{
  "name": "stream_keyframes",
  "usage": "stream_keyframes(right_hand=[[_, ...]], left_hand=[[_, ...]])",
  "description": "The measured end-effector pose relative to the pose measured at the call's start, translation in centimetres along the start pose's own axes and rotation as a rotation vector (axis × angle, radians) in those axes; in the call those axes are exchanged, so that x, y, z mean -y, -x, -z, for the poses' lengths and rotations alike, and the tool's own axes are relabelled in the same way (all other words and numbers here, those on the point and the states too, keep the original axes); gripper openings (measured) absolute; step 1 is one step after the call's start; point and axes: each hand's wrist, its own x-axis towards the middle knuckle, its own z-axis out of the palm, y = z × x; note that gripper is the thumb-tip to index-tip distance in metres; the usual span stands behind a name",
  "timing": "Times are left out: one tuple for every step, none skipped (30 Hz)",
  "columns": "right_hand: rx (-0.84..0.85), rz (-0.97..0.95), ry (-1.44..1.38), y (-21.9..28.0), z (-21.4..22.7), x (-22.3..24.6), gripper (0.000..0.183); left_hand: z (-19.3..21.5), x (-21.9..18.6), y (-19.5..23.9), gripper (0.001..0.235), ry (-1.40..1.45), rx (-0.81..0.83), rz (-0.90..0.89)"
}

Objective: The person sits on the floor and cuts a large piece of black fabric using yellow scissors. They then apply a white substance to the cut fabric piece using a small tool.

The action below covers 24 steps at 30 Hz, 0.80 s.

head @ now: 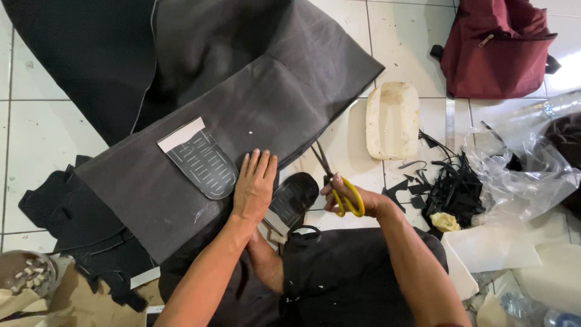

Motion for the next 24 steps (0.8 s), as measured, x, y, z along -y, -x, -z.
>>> stream_keyframes(right_hand=[[0.001, 0.012, 0.027, -0.5, 0.5, 0.4, 0.075], [-0.002, 0.011, 0.026, -0.8, 0.7, 0.9, 0.075], [-0.029, 0.034, 0.041, -1.0, 1.0, 1.3, 0.071], [-0.055, 0.055, 0.056, -1.3, 1.2, 1.8, 0.067], [-0.056, 0.053, 0.055, -1.0, 1.0, 2.6, 0.067], [-0.067, 0.058, 0.100, -0.8, 0.8, 3.6, 0.065], [-0.078, 0.064, 0.145, -0.7, 0.5, 4.6, 0.063], [-0.074, 0.064, 0.145, -0.4, 0.6, 5.1, 0.063], [-0.077, 0.105, 0.186, -0.2, 0.7, 5.5, 0.062], [-0.078, 0.146, 0.228, -0.1, 0.8, 5.9, 0.062], [-0.073, 0.145, 0.230, -0.5, 0.7, 5.8, 0.062], [-0.060, 0.196, 0.242, -0.7, 0.7, 5.8, 0.057], [-0.046, 0.246, 0.253, -0.9, 0.8, 5.7, 0.055], [-0.048, 0.244, 0.253, -0.7, 0.8, 5.7, 0.055], [-0.074, 0.256, 0.251, -0.5, 0.8, 5.8, 0.053], [-0.096, 0.269, 0.248, -0.4, 0.8, 5.8, 0.052], [-0.096, 0.268, 0.247, -0.4, 0.9, 5.7, 0.052], [-0.151, 0.254, 0.326, -0.4, 1.1, 5.6, 0.051], [-0.207, 0.238, 0.405, -0.4, 1.2, 5.5, 0.050], [-0.208, 0.240, 0.405, -0.2, 0.6, 5.7, 0.050], [-0.147, 0.233, 0.350, 0.0, 0.1, 5.9, 0.052], [-0.085, 0.226, 0.296, 0.3, -0.5, 6.0, 0.054], [-0.085, 0.226, 0.296, 0.0, -0.3, 5.7, 0.054], [-0.061, 0.216, 0.283, -0.4, 0.0, 5.6, 0.054]], left_hand=[[-0.1, 0.1, 0.2, 0.035, 0.003, -0.039, -0.029], [0.1, -0.1, 0.2, 0.035, 0.005, -0.039, -0.031], [0.2, -0.2, 0.1, 0.033, 0.016, -0.052, -0.015], [0.4, -0.4, 0.0, 0.032, 0.027, -0.064, 0.002], [0.5, -0.5, 0.1, 0.032, 0.029, -0.062, 0.001], [0.5, -0.5, 0.0, 0.032, 0.033, -0.080, 0.014], [0.6, -0.5, 0.0, 0.032, 0.037, -0.099, 0.027], [0.6, -0.4, 0.0, 0.032, 0.034, -0.098, 0.029], [0.5, -0.3, 0.0, 0.032, 0.044, -0.101, 0.034], [0.4, -0.2, 0.1, 0.031, 0.054, -0.104, 0.040], [0.5, -0.2, 0.1, 0.031, 0.051, -0.103, 0.044], [0.5, -0.2, 0.0, 0.031, 0.050, -0.103, 0.052], [0.6, -0.3, -0.2, 0.031, 0.049, -0.103, 0.060], [0.3, -0.3, -0.2, 0.031, 0.052, -0.104, 0.059], [0.1, -0.3, -0.1, 0.031, 0.079, -0.104, 0.074], [0.0, -0.3, 0.0, 0.031, 0.103, -0.103, 0.090], [0.0, -0.3, -0.1, 0.031, 0.102, -0.101, 0.090], [0.0, -0.4, -0.1, 0.031, 0.117, -0.103, 0.101], [0.1, -0.4, -0.2, 0.032, 0.132, -0.104, 0.111], [0.1, -0.4, -0.1, 0.032, 0.132, -0.105, 0.109], [0.1, -0.4, -0.1, 0.031, 0.153, -0.105, 0.121], [0.2, -0.4, 0.0, 0.031, 0.174, -0.104, 0.134], [0.2, -0.5, 0.0, 0.031, 0.175, -0.104, 0.133], [0.3, -0.4, 0.0, 0.031, 0.183, -0.117, 0.124]])
